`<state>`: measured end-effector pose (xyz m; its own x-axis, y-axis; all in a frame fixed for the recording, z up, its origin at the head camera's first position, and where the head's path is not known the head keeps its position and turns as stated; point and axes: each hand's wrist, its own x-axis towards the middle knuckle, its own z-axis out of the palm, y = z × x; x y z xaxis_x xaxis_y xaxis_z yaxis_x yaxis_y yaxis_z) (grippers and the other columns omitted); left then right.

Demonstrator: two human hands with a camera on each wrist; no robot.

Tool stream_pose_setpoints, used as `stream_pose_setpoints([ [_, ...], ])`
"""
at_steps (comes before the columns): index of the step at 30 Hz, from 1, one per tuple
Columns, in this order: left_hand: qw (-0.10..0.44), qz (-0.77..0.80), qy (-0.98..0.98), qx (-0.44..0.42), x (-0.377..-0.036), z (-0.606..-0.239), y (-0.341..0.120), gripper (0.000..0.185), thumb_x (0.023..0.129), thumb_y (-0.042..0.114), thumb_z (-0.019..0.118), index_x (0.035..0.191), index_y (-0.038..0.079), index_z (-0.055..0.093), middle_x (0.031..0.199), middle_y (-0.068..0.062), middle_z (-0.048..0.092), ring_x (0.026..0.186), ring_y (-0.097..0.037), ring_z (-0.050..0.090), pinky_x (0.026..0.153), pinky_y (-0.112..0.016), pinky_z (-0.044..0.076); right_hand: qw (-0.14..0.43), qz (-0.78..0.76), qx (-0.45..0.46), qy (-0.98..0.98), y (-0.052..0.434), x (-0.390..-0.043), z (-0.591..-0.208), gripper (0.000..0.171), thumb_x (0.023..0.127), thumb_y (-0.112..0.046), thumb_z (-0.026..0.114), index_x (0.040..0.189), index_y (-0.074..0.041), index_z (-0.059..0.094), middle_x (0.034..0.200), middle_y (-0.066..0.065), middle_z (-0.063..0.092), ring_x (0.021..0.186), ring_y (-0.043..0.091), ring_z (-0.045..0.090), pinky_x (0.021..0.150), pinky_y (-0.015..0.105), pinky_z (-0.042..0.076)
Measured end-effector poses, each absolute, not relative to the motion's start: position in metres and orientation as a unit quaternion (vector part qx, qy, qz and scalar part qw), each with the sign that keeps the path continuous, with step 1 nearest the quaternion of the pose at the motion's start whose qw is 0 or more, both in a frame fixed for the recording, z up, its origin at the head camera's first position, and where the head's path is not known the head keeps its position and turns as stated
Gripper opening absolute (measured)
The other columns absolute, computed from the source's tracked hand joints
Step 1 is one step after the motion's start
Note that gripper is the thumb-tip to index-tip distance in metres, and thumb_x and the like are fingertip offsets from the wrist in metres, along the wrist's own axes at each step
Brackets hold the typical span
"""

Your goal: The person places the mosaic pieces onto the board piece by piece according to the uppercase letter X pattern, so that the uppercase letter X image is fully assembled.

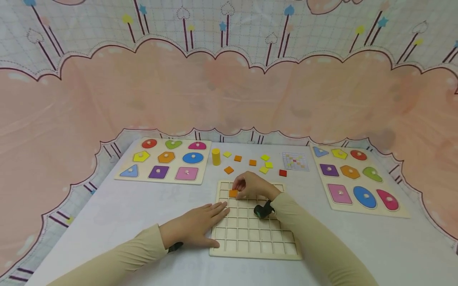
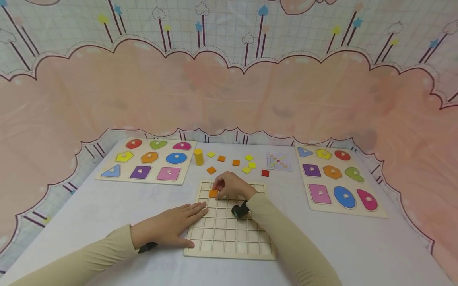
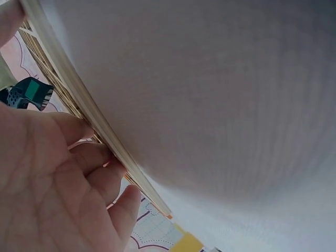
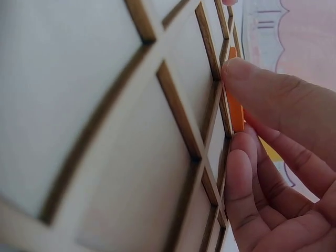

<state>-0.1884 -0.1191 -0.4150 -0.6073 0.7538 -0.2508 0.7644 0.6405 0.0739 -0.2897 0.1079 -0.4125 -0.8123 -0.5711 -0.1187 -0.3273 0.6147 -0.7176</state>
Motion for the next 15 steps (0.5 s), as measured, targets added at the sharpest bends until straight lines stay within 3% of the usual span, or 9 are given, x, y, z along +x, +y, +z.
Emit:
stream_pose_setpoints([
  [15, 0.131, -0.03, 0.891, 0.433, -0.1881, -0.4153, -0.1189, 0.093, 0.084, 0.066, 0.05, 0.152, 0.014, 0.015, 0.159, -0.005, 0.012, 0.147, -0.02, 0.015, 0.117, -0.04, 0.024, 0.169, -0.381, -0.25, 0.874, 0.1106, -0.2879, -0.4168, 0.016, 0.074, -0.008, 0.079, 0.088, -0.007, 0.071, 0.081, 0.001, 0.067, 0.071, 0.008, 0.056, 0.068, 0.019, 0.049],
])
